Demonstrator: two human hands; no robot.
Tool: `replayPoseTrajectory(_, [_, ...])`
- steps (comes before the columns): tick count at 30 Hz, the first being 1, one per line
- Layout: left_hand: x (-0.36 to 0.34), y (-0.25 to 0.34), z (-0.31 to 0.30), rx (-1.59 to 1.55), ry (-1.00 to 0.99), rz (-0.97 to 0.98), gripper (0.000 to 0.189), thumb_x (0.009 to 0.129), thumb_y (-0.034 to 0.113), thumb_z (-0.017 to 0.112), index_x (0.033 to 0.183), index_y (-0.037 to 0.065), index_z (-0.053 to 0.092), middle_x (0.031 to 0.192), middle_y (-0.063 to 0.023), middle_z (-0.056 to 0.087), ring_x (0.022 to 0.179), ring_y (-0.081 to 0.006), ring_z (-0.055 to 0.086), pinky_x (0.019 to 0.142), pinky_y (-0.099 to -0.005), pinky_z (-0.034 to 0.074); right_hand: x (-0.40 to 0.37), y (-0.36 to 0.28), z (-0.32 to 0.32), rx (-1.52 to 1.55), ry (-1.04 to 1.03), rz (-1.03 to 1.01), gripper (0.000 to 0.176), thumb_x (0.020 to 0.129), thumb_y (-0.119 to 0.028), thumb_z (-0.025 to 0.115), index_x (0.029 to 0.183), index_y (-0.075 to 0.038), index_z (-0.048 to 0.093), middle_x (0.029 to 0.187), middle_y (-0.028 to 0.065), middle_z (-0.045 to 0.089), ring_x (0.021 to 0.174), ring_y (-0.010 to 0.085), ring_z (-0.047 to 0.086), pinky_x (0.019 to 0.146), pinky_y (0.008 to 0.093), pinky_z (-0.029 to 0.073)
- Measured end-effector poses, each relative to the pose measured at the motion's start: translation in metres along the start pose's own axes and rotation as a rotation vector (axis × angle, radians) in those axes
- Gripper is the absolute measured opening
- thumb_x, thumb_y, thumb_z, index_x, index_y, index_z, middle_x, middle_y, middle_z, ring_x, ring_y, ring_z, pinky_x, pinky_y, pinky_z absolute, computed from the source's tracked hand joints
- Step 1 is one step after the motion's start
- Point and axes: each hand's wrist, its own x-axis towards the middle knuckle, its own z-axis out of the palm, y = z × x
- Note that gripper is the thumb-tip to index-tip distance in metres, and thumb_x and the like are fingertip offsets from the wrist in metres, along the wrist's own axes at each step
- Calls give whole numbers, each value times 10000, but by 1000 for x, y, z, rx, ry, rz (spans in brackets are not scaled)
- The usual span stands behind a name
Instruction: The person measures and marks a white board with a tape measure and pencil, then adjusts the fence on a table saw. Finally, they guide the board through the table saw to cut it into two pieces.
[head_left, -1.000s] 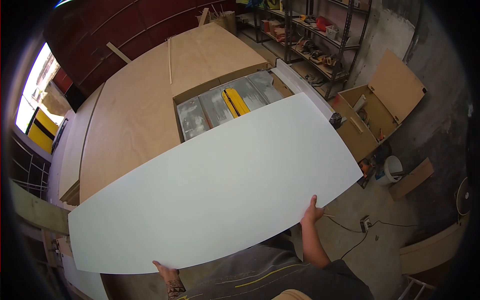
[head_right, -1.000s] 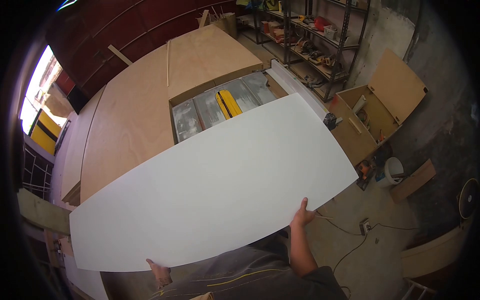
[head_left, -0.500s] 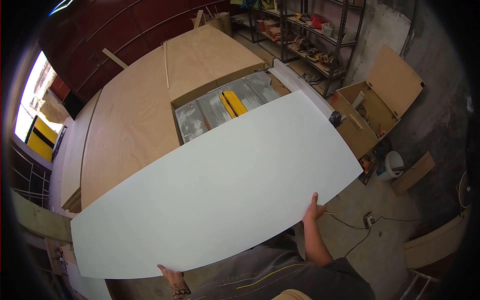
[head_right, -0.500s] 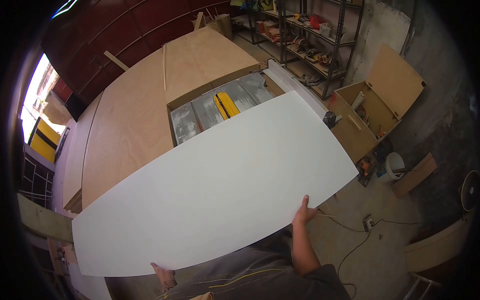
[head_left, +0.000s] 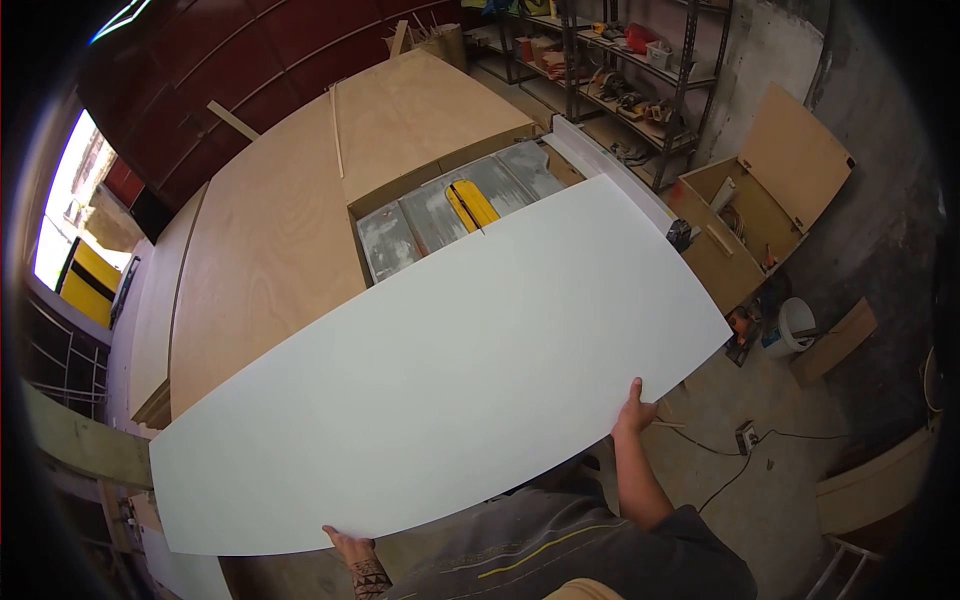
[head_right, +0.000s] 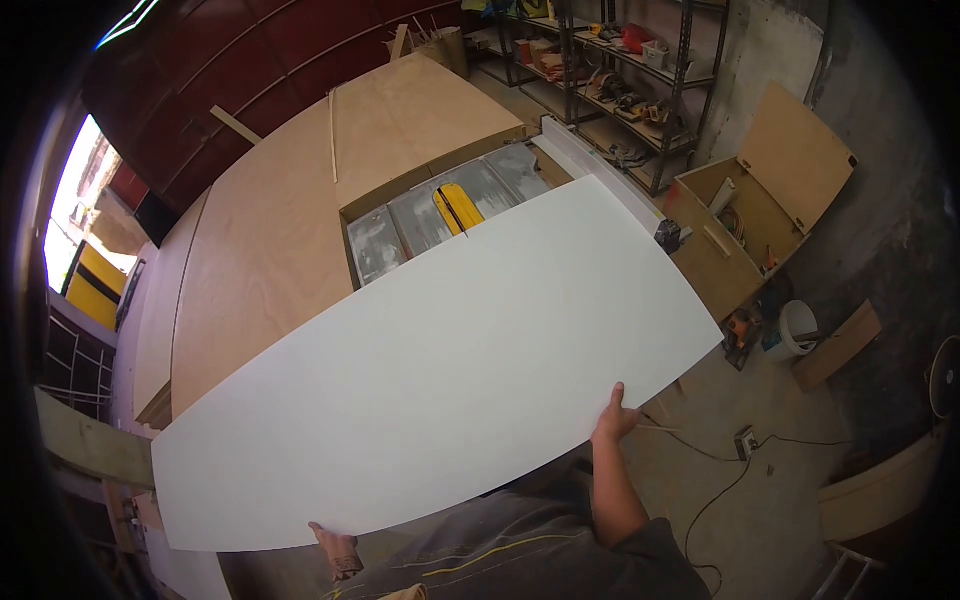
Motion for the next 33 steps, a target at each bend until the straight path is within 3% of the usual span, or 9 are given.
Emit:
replayPoseTrajectory(4, [-13, -4, 33, -50, 87, 16, 727, 1054, 676, 329, 1488, 122, 509, 1483, -108, 566, 1324, -338, 558, 1103, -542, 481, 0, -1, 9, 20, -5, 19, 567, 953, -207, 782, 1370, 90, 537, 1340, 168, 656, 1154, 269, 651, 1000, 391, 528])
replayPoseTrajectory(10, [8, -4, 34, -71, 80, 31, 739, 1058, 673, 308, 1499, 110, 496, 1492, -118, 559, 1324, -348, 557, 1114, -546, 473, 7, 11, 22, 48, 14, -37, 572, 945, -199, 786, 1369, 94, 537, 1335, 174, 659, 1155, 273, 648, 1001, 395, 525])
replayPoseTrajectory(12, [6, -4, 43, -98, 82, -3, 728, 1086, 618, 210, 1533, 105, 470, 1567, -115, 501, 1409, -348, 492, 1191, -540, 382, 7, 7, 27, 9, 26, -6, 573, 943, -201, 789, 1363, 99, 540, 1332, 178, 659, 1153, 276, 647, 999, 394, 524])
replayPoseTrajectory(15, [9, -4, 54, -22, 154, 31, 688, 1087, 561, 226, 1541, 97, 454, 1576, -117, 492, 1423, -358, 473, 1196, -526, 371, 4, 1, 38, 3, 43, 18, 571, 937, -207, 796, 1345, 107, 550, 1321, 187, 663, 1148, 280, 647, 994, 393, 523])
replayPoseTrajectory(23, [27, -3, 64, -31, 89, -2, 686, 1079, 558, 243, 1543, 97, 451, 1585, -117, 482, 1432, -362, 460, 1197, -532, 365, 4, -4, 60, -41, 37, 38, 613, 931, -238, 805, 1355, 110, 531, 1329, 201, 652, 1135, 291, 651, 983, 399, 525])
replayPoseTrajectory(30, [44, -4, 83, -9, 36, -28, 685, 1073, 556, 259, 1545, 98, 449, 1592, -116, 473, 1441, -366, 448, 1198, -537, 359, 29, 38, 86, -64, 99, -16, 604, 959, -216, 771, 1397, 87, 486, 1336, 211, 649, 1168, 311, 656, 999, 410, 523])
replayPoseTrajectory(33, [52, -4, 91, -13, 13, -34, 684, 1070, 555, 266, 1546, 98, 448, 1595, -116, 469, 1444, -368, 443, 1199, -540, 357, 23, 24, 96, -33, 20, 23, 730, 933, -201, 785, 1460, 114, 391, 1458, 261, 541, 1284, 355, 586, 1089, 441, 463])
